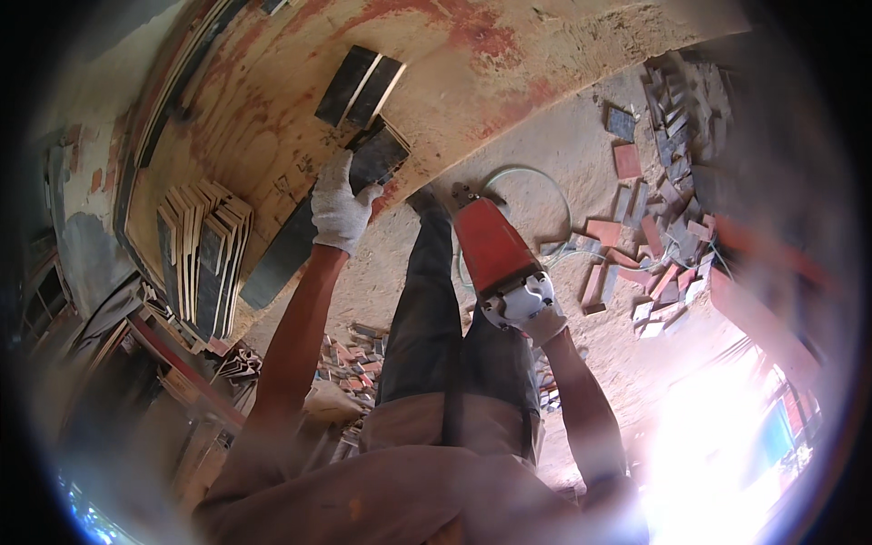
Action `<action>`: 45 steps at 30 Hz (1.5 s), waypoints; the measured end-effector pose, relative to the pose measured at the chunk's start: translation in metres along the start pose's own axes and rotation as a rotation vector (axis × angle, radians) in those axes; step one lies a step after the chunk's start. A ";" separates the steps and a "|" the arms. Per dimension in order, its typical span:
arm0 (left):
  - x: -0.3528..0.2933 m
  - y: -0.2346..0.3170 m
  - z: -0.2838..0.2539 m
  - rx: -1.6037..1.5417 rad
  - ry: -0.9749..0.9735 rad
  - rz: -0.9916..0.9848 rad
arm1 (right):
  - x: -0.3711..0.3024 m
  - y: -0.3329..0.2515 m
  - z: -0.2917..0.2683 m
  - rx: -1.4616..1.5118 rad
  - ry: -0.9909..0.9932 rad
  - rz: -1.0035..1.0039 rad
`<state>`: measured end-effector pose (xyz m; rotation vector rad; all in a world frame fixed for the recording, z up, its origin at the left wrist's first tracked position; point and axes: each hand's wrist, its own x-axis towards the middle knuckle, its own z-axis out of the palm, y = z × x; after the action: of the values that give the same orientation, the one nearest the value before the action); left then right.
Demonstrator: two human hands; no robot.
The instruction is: The person gathers small wooden blocks from a pile on the floor and places them on a workbench. They then use a red nail gun to fasten the blocks together into a small rectangular frame.
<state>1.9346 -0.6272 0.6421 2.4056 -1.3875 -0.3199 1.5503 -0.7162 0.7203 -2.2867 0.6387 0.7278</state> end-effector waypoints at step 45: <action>0.007 0.011 -0.002 0.028 -0.096 -0.162 | 0.101 0.051 0.046 1.879 -0.063 0.162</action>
<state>1.9302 -0.6378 0.6481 2.5621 -1.2454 -0.4656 1.5777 -0.7428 0.6041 -0.4726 0.8718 0.0261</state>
